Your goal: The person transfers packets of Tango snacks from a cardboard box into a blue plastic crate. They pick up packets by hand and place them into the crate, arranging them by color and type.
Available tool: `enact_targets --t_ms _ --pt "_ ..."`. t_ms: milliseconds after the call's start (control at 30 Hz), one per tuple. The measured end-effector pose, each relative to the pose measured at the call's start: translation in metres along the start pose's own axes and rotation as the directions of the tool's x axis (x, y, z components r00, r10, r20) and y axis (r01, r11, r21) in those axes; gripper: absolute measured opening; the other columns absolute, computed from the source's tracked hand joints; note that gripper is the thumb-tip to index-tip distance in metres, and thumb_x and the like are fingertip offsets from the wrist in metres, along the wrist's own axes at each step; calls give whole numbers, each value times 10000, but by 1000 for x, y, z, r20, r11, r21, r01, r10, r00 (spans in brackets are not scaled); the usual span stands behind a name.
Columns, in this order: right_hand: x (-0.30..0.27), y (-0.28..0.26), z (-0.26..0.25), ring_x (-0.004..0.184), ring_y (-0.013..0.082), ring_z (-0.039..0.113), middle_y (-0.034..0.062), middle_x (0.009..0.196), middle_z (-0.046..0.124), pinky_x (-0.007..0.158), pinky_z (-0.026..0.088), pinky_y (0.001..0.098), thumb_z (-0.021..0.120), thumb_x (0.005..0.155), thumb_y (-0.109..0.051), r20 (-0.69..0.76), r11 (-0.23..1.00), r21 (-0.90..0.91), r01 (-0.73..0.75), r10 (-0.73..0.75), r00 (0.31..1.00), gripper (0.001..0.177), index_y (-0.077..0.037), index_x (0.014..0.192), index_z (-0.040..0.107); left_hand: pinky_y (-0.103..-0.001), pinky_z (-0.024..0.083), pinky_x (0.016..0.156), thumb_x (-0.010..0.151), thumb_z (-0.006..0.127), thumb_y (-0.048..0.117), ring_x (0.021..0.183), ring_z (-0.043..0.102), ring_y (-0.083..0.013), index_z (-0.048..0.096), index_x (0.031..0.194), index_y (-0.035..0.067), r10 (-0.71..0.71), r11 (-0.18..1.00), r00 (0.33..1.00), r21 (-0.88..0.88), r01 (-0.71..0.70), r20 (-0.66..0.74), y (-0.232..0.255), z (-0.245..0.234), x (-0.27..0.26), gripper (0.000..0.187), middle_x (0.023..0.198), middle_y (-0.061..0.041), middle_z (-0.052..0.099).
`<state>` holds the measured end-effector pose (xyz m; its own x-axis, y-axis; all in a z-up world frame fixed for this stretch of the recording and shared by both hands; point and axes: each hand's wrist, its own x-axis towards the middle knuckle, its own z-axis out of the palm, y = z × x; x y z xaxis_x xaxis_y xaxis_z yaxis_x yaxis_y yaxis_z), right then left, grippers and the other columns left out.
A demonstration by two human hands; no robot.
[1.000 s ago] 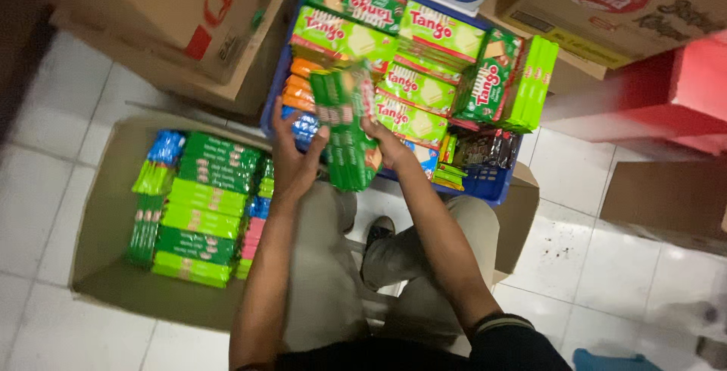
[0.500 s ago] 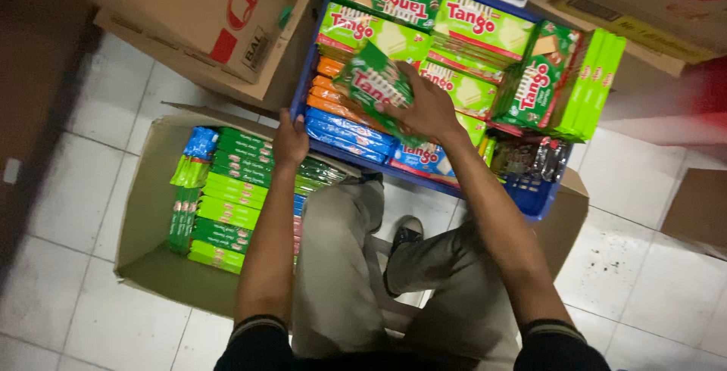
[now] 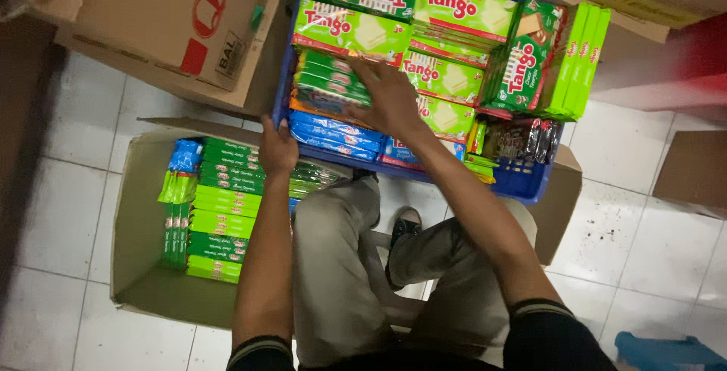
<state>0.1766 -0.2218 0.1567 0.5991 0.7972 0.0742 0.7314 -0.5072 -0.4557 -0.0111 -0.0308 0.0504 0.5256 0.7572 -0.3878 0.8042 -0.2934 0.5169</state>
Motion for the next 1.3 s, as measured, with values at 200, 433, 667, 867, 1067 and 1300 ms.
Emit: enact_targets --t_ms 200,433,667,867,1067,1300 --pt "-40 53 -84 1092 541 668 306 1114 690 938 504 626 869 757 -533 393 937 124 -327 256 883 832 -159 1439 574 -634 495 976 1102 418 405 1140 645 -508 435 1451 155 -15 998 1000 -64 13 -26 -5 7 2 430 1218 -254 672" --pt "-26 107 -118 1081 497 702 301 1100 737 967 530 585 838 790 -618 547 849 -307 -430 527 650 776 -155 1389 667 -632 501 968 1099 484 389 1161 634 -507 448 1497 93 8 999 993 -50 -14 -115 0 10 -2 497 1245 -285 659" --pt "31 100 -146 909 384 730 227 973 769 715 523 477 796 863 -427 559 841 -371 -394 541 628 567 -164 1338 635 -653 446 864 1082 419 398 1138 597 -544 381 1423 72 22 996 998 -82 -27 -56 6 1 1 473 1294 -274 644" --pt "52 141 -138 939 204 442 99 1114 467 690 389 506 778 882 -302 667 877 -32 -480 376 643 731 -177 1550 509 -657 436 811 1074 463 330 1064 602 -588 416 1401 63 111 989 986 -79 -121 -127 3 3 2 425 1231 -304 673" --pt "52 168 -129 1447 334 452 99 1569 496 1052 416 523 797 789 -462 648 865 50 -500 353 675 747 -191 1455 597 -659 428 815 1076 478 293 1087 581 -589 409 1383 32 90 993 988 -61 -98 -124 4 2 2 409 1252 -317 644" --pt "34 171 -111 937 403 697 187 1020 758 532 456 537 849 749 -104 432 927 -370 -51 220 875 752 -248 1461 656 -662 430 865 1077 448 326 1130 569 -581 379 1485 43 66 996 994 -48 -71 -92 0 2 3 501 1306 -314 629"
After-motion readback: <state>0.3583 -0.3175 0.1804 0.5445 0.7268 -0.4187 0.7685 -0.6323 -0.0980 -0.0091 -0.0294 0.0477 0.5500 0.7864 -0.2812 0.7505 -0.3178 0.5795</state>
